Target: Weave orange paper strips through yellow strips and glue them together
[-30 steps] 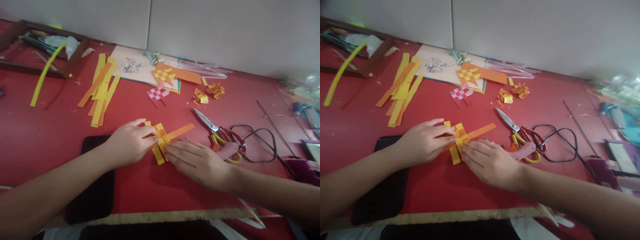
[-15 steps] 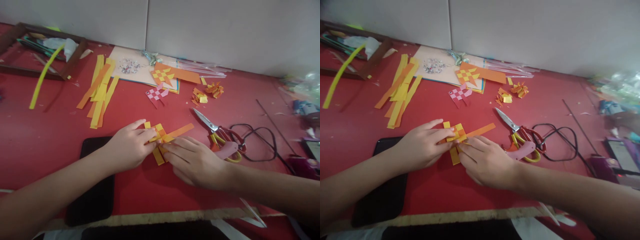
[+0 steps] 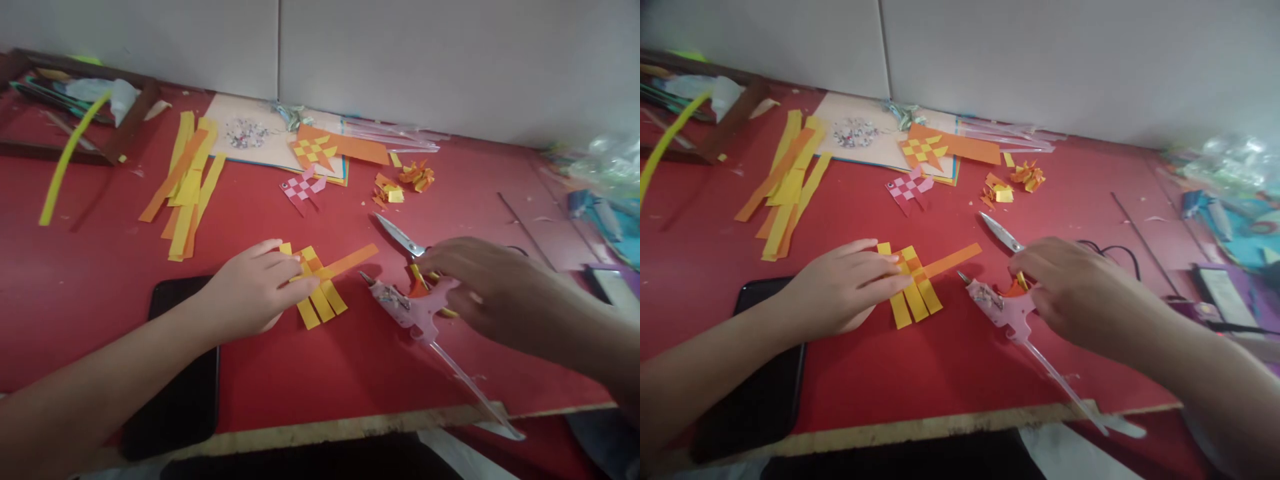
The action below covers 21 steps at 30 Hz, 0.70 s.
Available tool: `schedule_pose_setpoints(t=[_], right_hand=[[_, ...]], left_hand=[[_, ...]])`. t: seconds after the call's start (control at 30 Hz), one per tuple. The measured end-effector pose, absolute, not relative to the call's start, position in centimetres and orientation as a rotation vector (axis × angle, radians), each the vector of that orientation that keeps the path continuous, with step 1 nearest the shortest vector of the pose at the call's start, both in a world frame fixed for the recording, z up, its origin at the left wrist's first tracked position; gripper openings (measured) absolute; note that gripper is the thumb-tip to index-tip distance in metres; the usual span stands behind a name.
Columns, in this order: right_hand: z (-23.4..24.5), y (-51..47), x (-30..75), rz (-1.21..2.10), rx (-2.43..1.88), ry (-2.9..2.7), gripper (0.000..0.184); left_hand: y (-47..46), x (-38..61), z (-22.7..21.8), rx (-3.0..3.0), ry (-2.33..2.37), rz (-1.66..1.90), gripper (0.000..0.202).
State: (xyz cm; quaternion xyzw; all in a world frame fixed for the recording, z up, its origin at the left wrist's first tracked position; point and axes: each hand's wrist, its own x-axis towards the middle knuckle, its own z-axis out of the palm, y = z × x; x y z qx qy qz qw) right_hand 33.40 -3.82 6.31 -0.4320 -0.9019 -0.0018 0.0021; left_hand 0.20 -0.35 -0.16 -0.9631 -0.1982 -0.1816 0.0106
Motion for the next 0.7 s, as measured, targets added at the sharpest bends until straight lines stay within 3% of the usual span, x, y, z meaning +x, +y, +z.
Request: schedule_pose_setpoints(t=[0.17,0.7], right_hand=[[4.4,-5.2,37.0,0.021,-1.37,-2.943,0.055],[4.1,-3.4,34.8,0.151,-1.192,-2.892,0.035]], left_hand=[[-0.3,0.4,-0.3,-2.946,-0.608,-0.581,0.037],[-0.5,0.1,0.1,-2.971,-0.894,-0.648,0.028]])
